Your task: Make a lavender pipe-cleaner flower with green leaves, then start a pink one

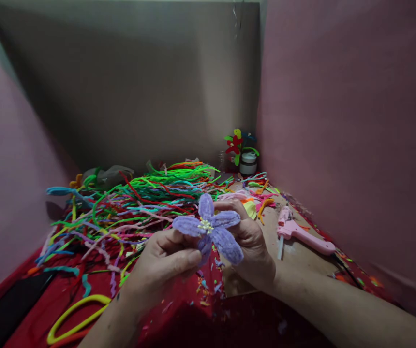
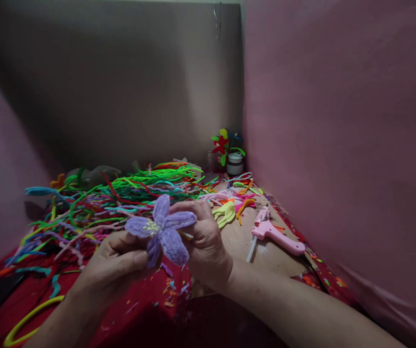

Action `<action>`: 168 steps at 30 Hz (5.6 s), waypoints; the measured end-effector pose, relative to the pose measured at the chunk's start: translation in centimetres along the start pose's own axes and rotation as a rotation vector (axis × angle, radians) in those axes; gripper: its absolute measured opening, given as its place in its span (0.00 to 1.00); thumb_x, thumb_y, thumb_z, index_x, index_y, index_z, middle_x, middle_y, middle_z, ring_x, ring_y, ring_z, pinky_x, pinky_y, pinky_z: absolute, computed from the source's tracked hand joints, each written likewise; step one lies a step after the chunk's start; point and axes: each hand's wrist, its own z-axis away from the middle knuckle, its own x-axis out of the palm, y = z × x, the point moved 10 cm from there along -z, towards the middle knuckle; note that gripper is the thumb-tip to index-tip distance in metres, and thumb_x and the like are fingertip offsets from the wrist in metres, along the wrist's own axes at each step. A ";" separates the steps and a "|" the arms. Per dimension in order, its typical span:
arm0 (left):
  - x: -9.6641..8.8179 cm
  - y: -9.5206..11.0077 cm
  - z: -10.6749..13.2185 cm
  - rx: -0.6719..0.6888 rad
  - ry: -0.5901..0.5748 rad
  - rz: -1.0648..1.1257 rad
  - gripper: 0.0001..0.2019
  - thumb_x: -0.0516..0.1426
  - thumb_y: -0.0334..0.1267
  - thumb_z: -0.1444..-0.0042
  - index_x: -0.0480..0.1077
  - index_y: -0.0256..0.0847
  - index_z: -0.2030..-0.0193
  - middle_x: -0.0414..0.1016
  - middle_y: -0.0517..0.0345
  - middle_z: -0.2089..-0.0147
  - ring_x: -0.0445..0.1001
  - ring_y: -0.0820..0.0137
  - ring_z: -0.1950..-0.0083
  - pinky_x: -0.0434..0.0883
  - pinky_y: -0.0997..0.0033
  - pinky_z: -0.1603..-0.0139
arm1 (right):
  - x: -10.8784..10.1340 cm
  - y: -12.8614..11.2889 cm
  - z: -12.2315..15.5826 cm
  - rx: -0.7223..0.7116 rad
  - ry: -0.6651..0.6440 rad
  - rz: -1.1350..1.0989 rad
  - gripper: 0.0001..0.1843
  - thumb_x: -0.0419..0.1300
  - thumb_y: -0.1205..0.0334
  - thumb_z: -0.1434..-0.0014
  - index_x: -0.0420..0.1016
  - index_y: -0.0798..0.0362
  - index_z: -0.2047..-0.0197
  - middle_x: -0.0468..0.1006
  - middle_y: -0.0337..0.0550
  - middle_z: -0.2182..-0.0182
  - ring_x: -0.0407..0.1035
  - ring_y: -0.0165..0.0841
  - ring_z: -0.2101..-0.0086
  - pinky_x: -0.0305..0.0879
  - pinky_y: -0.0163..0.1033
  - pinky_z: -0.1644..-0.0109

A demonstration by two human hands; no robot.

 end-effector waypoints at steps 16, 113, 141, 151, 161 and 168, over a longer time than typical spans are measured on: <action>1.8 3.1 0.5 0.542 0.309 -1.015 0.13 0.55 0.36 0.45 0.66 0.39 0.53 0.74 0.52 0.57 0.73 0.67 0.58 0.69 0.70 0.57 | 1.8 6.2 1.0 0.607 0.155 -0.718 0.06 0.65 0.63 0.53 0.78 0.50 0.68 0.77 0.37 0.70 0.67 0.31 0.69 0.61 0.36 0.65; -0.4 1.3 -0.2 0.295 0.352 -0.686 0.07 0.53 0.38 0.44 0.70 0.40 0.64 0.66 0.64 0.77 0.62 0.77 0.78 0.60 0.79 0.78 | 2.9 8.0 2.2 0.671 0.078 -0.678 0.07 0.64 0.64 0.50 0.78 0.51 0.64 0.74 0.38 0.71 0.60 0.27 0.72 0.55 0.33 0.69; 0.4 -1.3 -1.2 -0.042 0.066 -0.153 0.06 0.53 0.39 0.43 0.66 0.39 0.65 0.60 0.68 0.82 0.50 0.83 0.86 0.48 0.80 0.84 | 3.6 6.4 1.5 0.644 0.007 -0.784 0.05 0.62 0.69 0.50 0.77 0.51 0.68 0.75 0.35 0.71 0.66 0.26 0.69 0.62 0.33 0.62; 0.9 3.0 0.8 0.556 0.364 -1.061 0.05 0.52 0.34 0.44 0.69 0.41 0.66 0.68 0.62 0.78 0.64 0.76 0.79 0.59 0.76 0.75 | 2.8 6.8 1.6 0.568 0.056 -0.653 0.07 0.63 0.64 0.49 0.79 0.50 0.65 0.77 0.38 0.69 0.66 0.30 0.68 0.60 0.38 0.57; -0.4 -0.2 -0.5 0.148 0.331 -0.295 0.05 0.55 0.38 0.46 0.67 0.40 0.69 0.62 0.67 0.83 0.55 0.79 0.85 0.54 0.80 0.85 | 3.2 6.3 1.6 0.554 0.028 -0.643 0.08 0.61 0.62 0.47 0.79 0.47 0.62 0.77 0.38 0.64 0.67 0.31 0.62 0.60 0.39 0.51; 0.6 -1.8 -1.1 -0.021 0.172 -0.007 0.10 0.55 0.38 0.45 0.63 0.36 0.75 0.62 0.66 0.83 0.53 0.84 0.86 0.51 0.84 0.86 | 3.1 6.9 1.7 0.565 0.016 -0.670 0.04 0.62 0.62 0.47 0.77 0.50 0.66 0.71 0.36 0.73 0.63 0.27 0.70 0.61 0.35 0.61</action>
